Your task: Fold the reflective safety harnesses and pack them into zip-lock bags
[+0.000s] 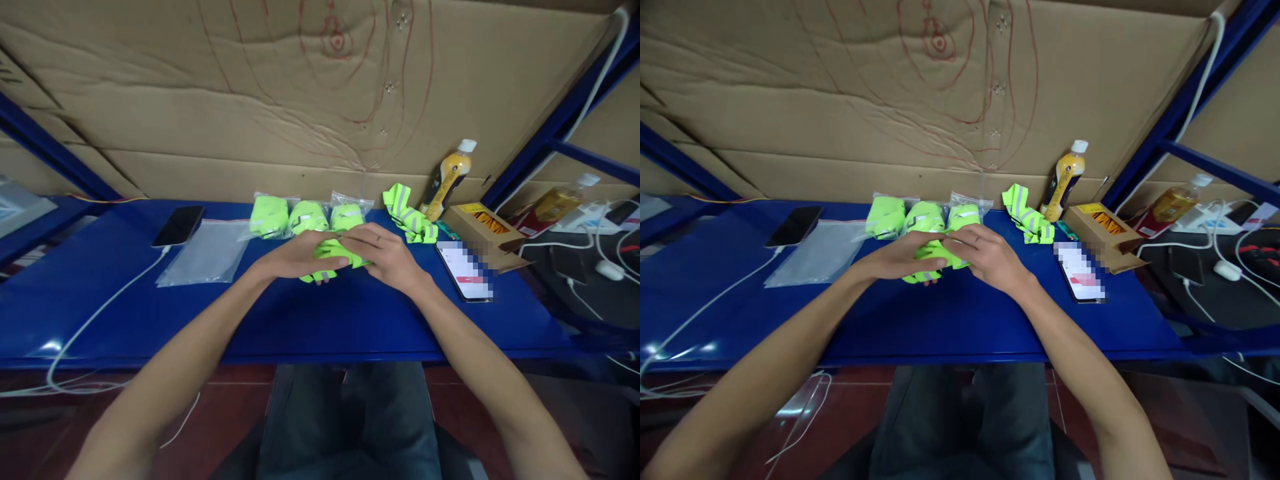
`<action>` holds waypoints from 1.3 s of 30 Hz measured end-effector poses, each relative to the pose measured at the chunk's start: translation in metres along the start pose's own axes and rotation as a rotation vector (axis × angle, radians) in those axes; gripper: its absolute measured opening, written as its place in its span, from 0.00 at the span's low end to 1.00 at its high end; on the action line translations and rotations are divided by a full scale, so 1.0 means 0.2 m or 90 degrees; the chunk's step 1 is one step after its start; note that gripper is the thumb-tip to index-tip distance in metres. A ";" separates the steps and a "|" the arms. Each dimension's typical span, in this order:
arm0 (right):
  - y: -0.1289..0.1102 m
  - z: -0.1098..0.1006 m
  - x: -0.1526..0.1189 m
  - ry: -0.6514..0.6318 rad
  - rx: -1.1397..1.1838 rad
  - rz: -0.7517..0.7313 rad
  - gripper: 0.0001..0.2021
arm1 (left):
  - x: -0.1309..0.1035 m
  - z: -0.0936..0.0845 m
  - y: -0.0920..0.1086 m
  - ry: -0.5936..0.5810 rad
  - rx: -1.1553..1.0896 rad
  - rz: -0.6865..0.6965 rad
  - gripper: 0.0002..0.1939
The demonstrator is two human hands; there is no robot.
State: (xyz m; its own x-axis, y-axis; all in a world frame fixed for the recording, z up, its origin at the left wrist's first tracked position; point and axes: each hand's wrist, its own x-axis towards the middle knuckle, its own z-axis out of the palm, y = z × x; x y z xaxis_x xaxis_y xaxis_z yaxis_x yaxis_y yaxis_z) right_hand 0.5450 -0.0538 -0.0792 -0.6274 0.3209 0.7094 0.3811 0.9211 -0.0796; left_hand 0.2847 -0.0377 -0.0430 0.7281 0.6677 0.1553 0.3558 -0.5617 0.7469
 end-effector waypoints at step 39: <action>0.01 0.06 0.00 -0.027 0.091 0.212 0.11 | -0.01 -0.02 -0.12 0.152 0.163 0.033 0.28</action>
State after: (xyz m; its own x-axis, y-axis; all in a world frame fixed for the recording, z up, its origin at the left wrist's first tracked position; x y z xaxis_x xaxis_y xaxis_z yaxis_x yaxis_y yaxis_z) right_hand 0.5376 -0.0492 -0.0867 -0.5136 0.6139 0.5995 0.4724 0.7855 -0.3997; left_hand 0.2715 -0.0236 -0.0593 0.6020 0.7136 0.3582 0.4797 -0.6819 0.5522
